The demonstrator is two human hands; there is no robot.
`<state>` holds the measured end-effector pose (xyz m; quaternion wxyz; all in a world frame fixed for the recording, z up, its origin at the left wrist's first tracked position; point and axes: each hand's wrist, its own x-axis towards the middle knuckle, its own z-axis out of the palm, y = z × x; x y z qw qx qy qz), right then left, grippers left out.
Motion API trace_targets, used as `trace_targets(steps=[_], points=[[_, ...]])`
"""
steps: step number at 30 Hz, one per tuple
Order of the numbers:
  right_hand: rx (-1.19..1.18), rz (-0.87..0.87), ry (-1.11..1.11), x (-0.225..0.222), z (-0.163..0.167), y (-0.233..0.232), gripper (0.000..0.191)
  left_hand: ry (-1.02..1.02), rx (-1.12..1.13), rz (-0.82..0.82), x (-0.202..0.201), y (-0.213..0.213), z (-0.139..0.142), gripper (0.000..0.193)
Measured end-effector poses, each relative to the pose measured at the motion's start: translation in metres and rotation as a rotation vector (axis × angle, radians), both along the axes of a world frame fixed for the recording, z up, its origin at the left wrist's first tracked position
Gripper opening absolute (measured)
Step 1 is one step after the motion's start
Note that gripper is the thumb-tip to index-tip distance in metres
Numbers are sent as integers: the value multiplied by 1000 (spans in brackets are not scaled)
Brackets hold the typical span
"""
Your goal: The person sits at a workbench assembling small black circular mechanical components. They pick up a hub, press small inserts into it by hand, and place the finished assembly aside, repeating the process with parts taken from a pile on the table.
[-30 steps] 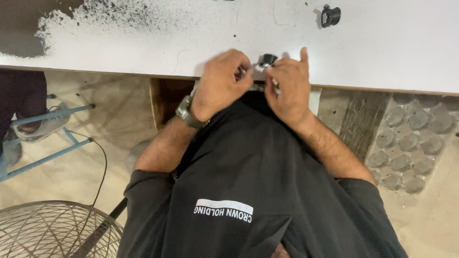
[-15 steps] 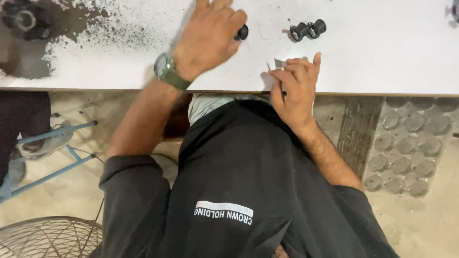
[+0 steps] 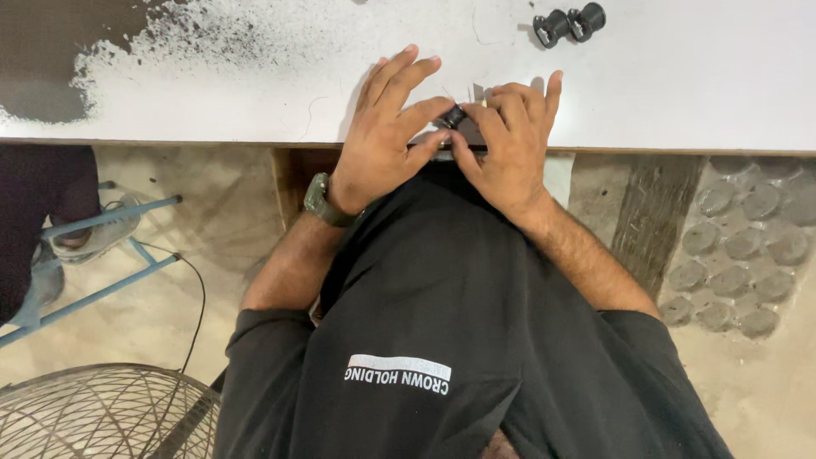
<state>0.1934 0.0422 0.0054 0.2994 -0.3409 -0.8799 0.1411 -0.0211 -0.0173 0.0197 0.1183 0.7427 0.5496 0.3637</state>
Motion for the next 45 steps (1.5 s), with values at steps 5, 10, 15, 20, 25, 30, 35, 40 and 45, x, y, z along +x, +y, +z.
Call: trace_targets(steps=[5, 10, 15, 20, 25, 30, 35, 40, 45], points=[[-13, -25, 12, 5, -6, -4, 39, 160, 147, 30, 5, -3, -8, 12], [99, 27, 178, 15, -15, -8, 31, 199, 170, 103, 15, -12, -16, 12], [3, 179, 171, 14, -24, -15, 34, 124, 168, 172, 21, -19, -22, 15], [8, 158, 180, 9, -23, -13, 35, 70, 173, 184, 23, -19, -25, 16], [8, 164, 172, 6, -21, -13, 35, 177, 243, 175, 21, -18, -27, 15], [-13, 171, 183, 4, -19, -13, 32, 216, 324, 144, 24, -19, -26, 11], [-14, 162, 190, 4, -21, -14, 30, 58, 189, 212, 24, -14, -24, 9], [10, 162, 194, 6, -26, -14, 31, 0, 42, 196, 21, -15, -23, 9], [122, 280, 252, 8, -33, -15, 37, -12, 60, 201, 24, -15, -24, 8]])
